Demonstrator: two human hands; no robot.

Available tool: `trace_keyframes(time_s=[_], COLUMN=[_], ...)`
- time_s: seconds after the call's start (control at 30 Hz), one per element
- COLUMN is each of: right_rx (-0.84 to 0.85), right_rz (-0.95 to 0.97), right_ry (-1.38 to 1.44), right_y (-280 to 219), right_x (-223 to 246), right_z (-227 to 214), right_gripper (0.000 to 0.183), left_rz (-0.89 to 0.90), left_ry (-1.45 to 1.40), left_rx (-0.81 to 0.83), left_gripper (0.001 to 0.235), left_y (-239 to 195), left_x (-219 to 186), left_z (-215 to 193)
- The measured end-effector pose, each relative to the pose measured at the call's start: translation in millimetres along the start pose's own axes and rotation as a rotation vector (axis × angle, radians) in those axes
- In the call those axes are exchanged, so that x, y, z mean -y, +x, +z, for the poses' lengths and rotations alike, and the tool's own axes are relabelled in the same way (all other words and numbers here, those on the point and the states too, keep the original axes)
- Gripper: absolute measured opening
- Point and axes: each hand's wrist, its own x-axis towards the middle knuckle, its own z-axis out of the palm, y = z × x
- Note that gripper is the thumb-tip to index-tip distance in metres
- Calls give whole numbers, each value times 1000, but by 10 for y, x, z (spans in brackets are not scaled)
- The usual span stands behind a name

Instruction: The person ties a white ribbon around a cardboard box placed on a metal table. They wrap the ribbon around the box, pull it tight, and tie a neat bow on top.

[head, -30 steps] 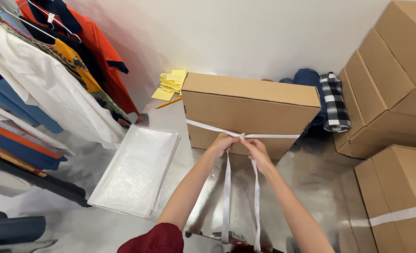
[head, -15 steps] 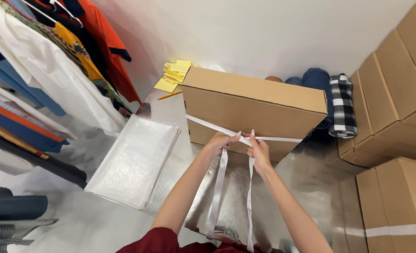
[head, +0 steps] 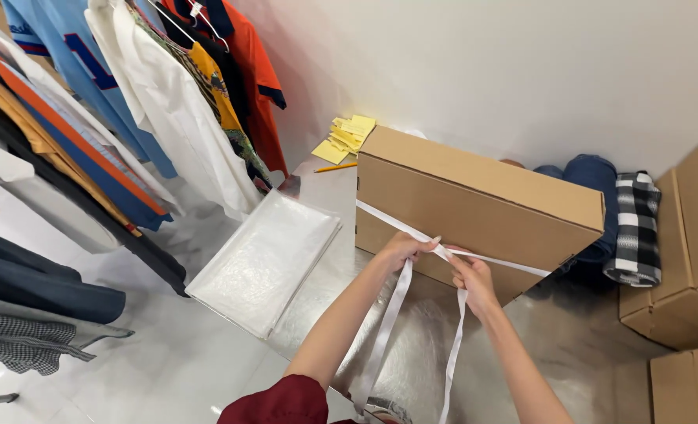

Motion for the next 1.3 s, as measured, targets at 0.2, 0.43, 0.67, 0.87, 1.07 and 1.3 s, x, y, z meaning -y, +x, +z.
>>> trace_keyframes(time_s=[0.2,0.43,0.67,0.87,1.07,1.3], right_rx=[4,33,89,42,49,39], right_rz=[8,-33,20,78,43,17], right_ry=[42,1,154,121,97,109], right_y=[-72,2,397,87,142,232], right_x=[97,12,-352,40,-95,-204], right_z=[50,0,-248,-56,-84,-120], right_gripper=[18,14,10,36,33,31], left_rz=[-6,30,-74,-195,-164,-169], left_ry=[-27,46,182,92,104,212], left_rx=[-26,-63,-5,32,28,3], left_gripper=[40,44,34,31,29,39], left_y=[-1,206,361,178,390,258], left_x=[55,174,186,-2,214,59], left_z=[-45,-77,-108,-50,-106,-55])
